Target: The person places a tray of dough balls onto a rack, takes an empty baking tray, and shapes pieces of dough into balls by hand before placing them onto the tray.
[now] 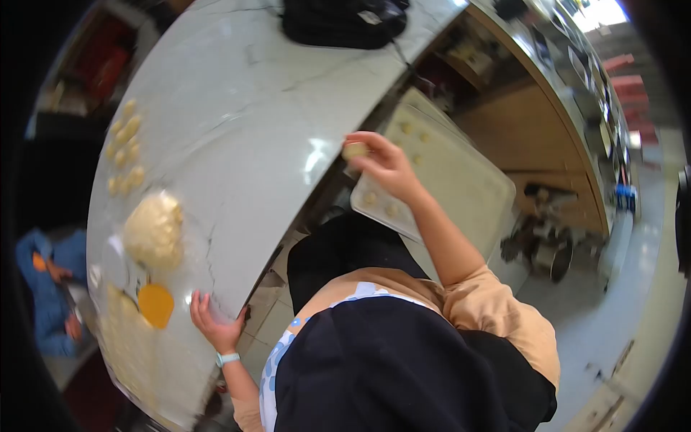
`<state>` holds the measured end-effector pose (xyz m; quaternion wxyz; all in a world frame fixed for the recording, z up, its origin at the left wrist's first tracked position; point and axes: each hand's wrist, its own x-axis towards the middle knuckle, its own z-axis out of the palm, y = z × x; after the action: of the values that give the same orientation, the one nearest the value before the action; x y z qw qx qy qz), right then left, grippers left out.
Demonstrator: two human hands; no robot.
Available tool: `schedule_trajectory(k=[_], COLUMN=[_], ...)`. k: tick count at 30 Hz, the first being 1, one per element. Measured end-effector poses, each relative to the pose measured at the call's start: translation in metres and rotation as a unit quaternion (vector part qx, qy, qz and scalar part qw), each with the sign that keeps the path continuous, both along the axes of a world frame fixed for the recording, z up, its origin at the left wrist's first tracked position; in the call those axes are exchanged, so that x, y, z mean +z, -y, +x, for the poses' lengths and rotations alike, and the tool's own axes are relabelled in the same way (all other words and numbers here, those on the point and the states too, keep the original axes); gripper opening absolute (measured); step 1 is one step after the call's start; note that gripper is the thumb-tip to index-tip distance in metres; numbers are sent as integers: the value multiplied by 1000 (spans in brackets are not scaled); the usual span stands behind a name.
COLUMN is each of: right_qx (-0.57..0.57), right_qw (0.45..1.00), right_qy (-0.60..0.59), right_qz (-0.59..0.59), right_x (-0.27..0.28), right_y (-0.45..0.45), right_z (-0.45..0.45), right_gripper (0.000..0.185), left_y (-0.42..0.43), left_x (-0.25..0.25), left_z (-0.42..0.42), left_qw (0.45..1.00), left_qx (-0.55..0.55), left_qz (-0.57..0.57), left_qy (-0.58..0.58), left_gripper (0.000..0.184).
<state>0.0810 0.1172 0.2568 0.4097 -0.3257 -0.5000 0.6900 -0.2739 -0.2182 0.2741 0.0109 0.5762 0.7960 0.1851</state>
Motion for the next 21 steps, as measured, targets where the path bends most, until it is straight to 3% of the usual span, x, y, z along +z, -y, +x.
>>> schedule_trajectory(k=[2, 4, 6, 12, 14, 18, 21], right_qx=[-100, -198, -179, -200, -201, -210, -238], right_qw=[970, 926, 851, 794, 803, 830, 802], right_qy=[208, 282, 444, 559, 549, 509, 544], right_qz=[-74, -156, -218, -130, -116, -93, -68], right_x=[-42, -108, -173, -234, -250, -258, -242], right_y=[10, 46, 89, 161, 168, 174, 164], right_z=[90, 158, 196, 188, 186, 186, 190], right_gripper=[33, 36, 41, 44, 45, 41, 37], left_y=[-2, -1, 0, 2, 2, 2, 3], left_x=[-1, 2, 0, -4, -4, -4, -5], left_z=[0, -3, -2, -9, -10, -11, -13], left_qw=[1000, 1000, 999, 997, 996, 995, 995], left_qx=[-16, -26, -24, -56, -64, -76, -75], left_qz=[1, -9, -20, -46, -49, -44, -47], left_qy=[4, 8, 13, -36, -44, -52, -53], left_gripper=[87, 87, 87, 89, 90, 90, 91])
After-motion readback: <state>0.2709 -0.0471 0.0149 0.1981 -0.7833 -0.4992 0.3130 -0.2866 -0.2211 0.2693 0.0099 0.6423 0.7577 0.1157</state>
